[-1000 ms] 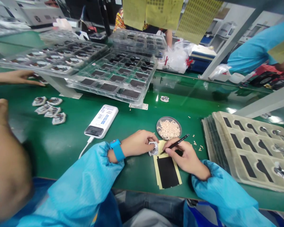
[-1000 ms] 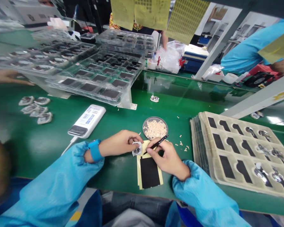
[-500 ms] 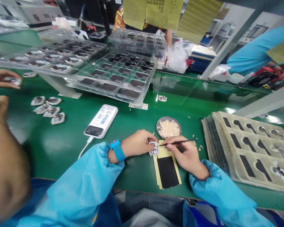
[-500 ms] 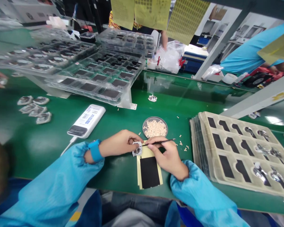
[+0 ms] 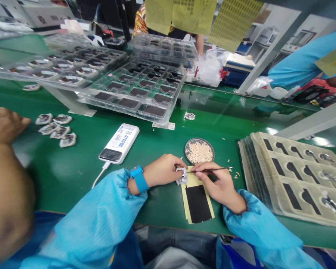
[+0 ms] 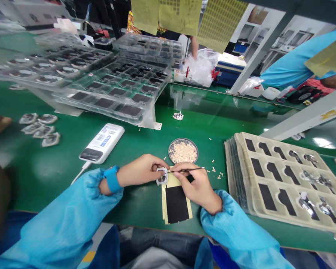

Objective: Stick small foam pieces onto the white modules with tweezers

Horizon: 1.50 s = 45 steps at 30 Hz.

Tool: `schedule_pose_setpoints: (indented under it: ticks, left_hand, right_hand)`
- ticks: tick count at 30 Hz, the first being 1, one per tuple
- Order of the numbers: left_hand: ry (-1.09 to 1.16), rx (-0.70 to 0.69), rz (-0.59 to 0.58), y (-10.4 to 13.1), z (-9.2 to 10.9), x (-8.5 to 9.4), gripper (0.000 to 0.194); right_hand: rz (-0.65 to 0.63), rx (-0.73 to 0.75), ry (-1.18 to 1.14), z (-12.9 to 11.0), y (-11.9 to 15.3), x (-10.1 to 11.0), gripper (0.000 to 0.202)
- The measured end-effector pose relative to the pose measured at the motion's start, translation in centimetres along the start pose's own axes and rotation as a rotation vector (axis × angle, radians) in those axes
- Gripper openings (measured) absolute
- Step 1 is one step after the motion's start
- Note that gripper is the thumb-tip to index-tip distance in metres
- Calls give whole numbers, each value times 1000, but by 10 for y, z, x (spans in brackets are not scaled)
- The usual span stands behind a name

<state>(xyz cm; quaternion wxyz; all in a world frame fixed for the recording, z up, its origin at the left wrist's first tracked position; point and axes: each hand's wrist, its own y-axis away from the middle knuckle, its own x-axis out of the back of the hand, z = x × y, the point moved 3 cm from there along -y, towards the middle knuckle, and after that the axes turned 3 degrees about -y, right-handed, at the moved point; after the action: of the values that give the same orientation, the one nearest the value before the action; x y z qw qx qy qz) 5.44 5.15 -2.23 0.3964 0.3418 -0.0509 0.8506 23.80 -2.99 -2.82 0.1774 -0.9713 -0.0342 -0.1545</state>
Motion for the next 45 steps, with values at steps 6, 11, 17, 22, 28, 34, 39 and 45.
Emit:
schedule_pose_setpoints:
  ticks: [6,11,17,22,28,34,39,45]
  left_hand:
    - [7,-11,0,0,0,0,31]
    - [43,-13,-9,0,-1,-1,30]
    - [153,-31,-135,1,-5,1,34]
    - [197,-38,-184,1,-5,4,36]
    - [257,-34,-238,2,-8,4,40]
    - [260,-4,-237,1,-9,3,41]
    - [265,18,-217,-1,-11,3,40]
    - [313,47,-251,0,-6,3,39]
  right_hand:
    - [-13,14,48,0,-1,-1,17]
    - [-64,139,103,-5,-1,-3,24]
    - [-67,168,91,-12,1,-2,25]
    - [8,109,63,-10,5,2,23]
    - [-28,59,132,-4,6,-1,18]
    - [-52,-114,-19,1,3,1,8]
    - [-175,-323,-368,11,0,6,19]
    - [-161,-325,-423,3,8,8,30]
